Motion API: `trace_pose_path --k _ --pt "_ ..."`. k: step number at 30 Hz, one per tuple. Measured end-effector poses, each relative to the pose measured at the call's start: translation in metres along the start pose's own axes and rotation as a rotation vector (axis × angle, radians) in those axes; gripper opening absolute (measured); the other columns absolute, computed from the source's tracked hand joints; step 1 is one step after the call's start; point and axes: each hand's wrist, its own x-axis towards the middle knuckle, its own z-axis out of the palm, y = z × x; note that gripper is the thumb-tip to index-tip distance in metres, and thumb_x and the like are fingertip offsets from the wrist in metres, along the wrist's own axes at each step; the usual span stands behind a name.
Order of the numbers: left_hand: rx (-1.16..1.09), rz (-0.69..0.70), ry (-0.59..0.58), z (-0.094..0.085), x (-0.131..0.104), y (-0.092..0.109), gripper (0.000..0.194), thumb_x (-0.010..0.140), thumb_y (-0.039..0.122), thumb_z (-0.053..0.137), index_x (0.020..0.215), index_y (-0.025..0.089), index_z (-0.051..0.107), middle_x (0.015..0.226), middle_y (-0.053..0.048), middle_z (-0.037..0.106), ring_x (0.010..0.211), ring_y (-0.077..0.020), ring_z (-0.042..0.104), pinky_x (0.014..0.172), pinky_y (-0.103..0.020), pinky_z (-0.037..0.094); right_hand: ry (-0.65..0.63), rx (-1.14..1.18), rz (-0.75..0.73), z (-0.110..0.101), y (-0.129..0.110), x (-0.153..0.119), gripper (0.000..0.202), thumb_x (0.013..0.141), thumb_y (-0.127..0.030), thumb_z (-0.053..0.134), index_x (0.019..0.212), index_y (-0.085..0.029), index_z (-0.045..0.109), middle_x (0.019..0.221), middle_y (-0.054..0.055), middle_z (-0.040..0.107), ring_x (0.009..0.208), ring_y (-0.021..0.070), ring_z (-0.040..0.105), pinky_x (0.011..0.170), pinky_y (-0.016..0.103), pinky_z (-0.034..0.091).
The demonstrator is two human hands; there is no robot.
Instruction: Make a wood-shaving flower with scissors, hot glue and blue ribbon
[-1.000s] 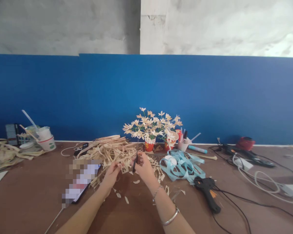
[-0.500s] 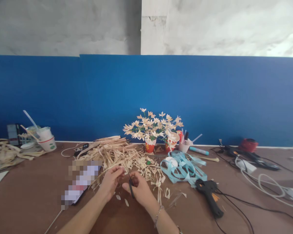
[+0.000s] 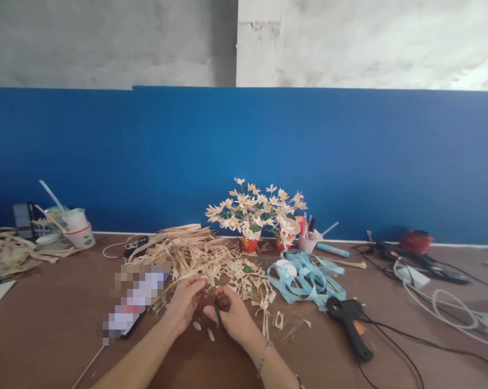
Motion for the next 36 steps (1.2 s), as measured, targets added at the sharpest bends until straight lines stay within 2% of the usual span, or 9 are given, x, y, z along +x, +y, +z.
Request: trace_pose_path --k 12,18,24,36 --pt "0.008 -0.041 -0.048 -0.009 0.005 -0.003 0.015 0.057 0.020 0.071 0.062 0.011 0.060 0.059 0.001 0.058 0.054 -0.0071 0.052 0.052 -0.016 0.040 0.014 -0.046 0.004 0.001 -0.005 -0.002 0.041 0.059 -0.041 0.073 0.081 -0.018 0.047 0.051 -0.010 0.043 0.040 0.0043 0.035 0.034 0.015 0.033" --pt "0.023 -0.047 -0.079 -0.010 0.007 0.000 0.013 0.060 0.018 0.070 0.061 0.011 0.059 0.060 0.001 0.059 0.054 -0.0069 0.052 0.051 -0.016 0.041 0.011 -0.055 -0.010 -0.003 0.001 0.000 0.039 0.061 -0.040 0.073 0.080 -0.019 0.047 0.048 -0.011 0.038 0.038 0.0037 0.031 0.032 0.015 0.031" --pt "0.034 -0.041 -0.081 -0.008 0.004 0.005 0.015 0.058 0.017 0.072 0.061 0.011 0.059 0.058 0.001 0.058 0.053 -0.0070 0.052 0.051 -0.016 0.041 0.030 -0.111 -0.025 -0.004 0.002 0.001 0.038 0.060 -0.039 0.073 0.079 -0.018 0.048 0.048 -0.010 0.038 0.041 0.0043 0.034 0.034 0.014 0.029" --pt "0.036 -0.048 -0.113 -0.010 0.005 0.008 0.018 0.055 0.020 0.075 0.061 0.011 0.061 0.059 0.000 0.062 0.053 -0.0073 0.053 0.053 -0.017 0.042 0.029 -0.103 0.008 -0.006 0.003 0.001 0.041 0.059 -0.043 0.073 0.079 -0.019 0.046 0.048 -0.011 0.038 0.039 0.0039 0.031 0.032 0.014 0.028"
